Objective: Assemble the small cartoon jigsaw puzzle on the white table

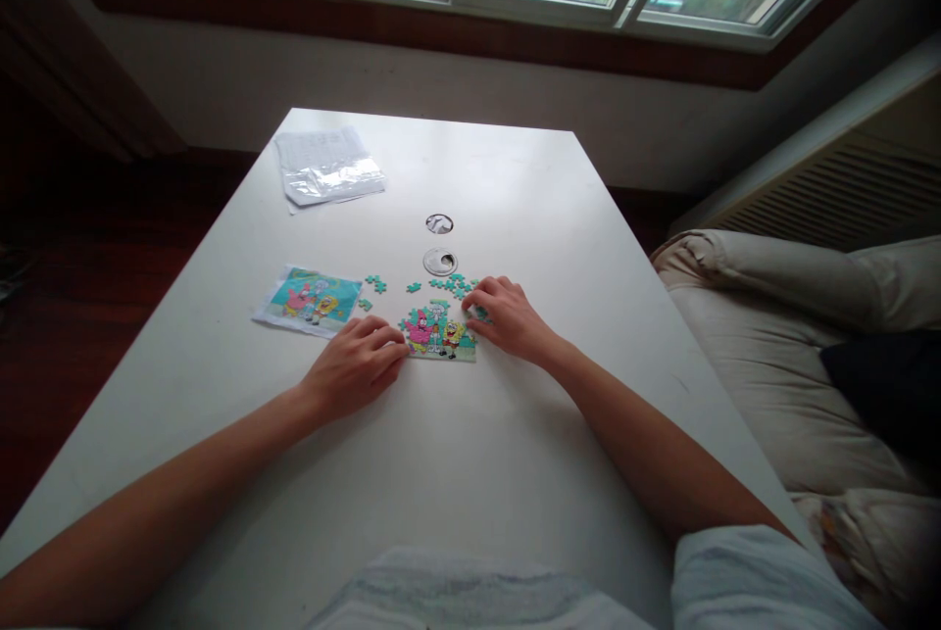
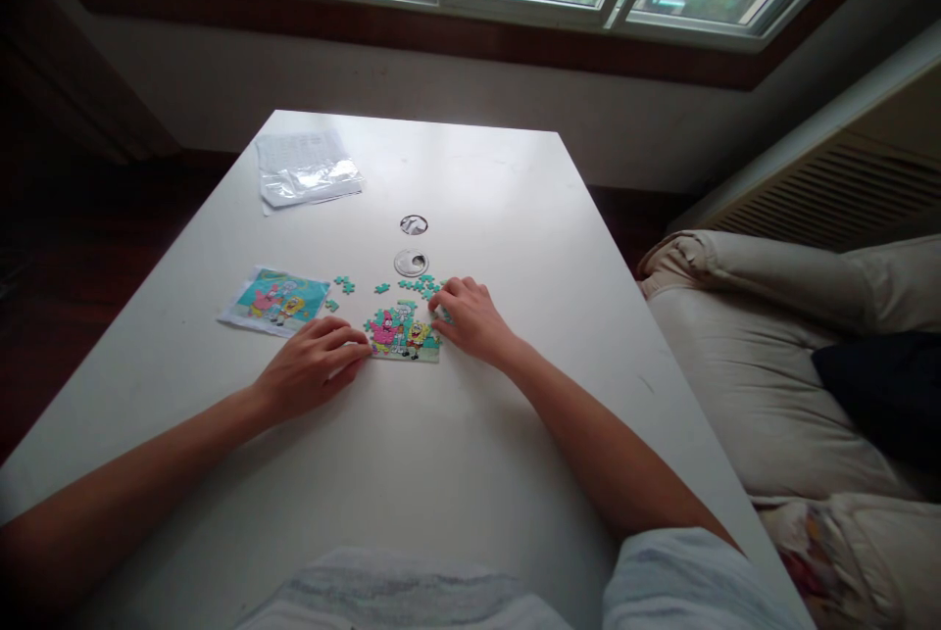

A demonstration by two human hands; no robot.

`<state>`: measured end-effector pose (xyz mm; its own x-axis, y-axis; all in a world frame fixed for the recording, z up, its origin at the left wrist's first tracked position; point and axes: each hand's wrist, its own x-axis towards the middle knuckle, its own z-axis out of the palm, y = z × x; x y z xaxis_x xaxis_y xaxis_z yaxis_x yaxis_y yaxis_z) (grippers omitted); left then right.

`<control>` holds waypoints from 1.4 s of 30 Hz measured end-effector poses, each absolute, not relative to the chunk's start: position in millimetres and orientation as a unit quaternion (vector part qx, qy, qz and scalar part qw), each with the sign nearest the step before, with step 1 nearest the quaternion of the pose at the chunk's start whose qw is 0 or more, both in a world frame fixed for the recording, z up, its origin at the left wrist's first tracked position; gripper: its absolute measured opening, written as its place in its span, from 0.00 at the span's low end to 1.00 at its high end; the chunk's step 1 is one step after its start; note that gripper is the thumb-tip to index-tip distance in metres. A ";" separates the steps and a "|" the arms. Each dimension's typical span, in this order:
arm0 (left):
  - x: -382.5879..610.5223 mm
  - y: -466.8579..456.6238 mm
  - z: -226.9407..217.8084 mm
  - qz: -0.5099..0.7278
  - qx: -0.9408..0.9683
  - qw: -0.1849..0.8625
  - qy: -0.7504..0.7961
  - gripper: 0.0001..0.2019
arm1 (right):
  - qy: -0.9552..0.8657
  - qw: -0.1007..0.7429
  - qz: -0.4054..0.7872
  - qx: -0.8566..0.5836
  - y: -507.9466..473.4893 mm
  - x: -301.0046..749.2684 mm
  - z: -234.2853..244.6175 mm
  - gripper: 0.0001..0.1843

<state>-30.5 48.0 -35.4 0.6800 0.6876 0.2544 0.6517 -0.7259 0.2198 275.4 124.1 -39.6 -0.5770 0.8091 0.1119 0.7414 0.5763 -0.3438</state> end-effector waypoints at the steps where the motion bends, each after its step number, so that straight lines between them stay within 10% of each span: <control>1: -30.1 47.9 -35.1 0.162 0.915 0.054 0.365 0.11 | -0.877 0.129 0.128 -0.444 124.2 275.3 -39.9 0.10; 14: -2.0 12.0 -25.0 0.085 0.922 0.033 0.376 0.18 | -0.876 0.156 0.137 -0.435 121.1 272.3 -37.7 0.04; 27: 6.5 -0.5 -26.0 0.076 0.932 0.036 0.353 0.18 | -0.742 0.321 0.399 -0.432 117.0 263.7 -27.0 0.08; 42: 12.5 -7.7 -23.4 0.065 0.939 0.033 0.335 0.06 | -0.829 0.197 0.410 -0.326 111.6 197.6 -25.3 0.05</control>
<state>12.5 -7.7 -23.4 0.7667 0.6344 0.0990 0.6258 -0.7728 0.1057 197.6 111.6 -25.3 -0.7102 0.7016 0.0592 0.3783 0.4511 -0.8083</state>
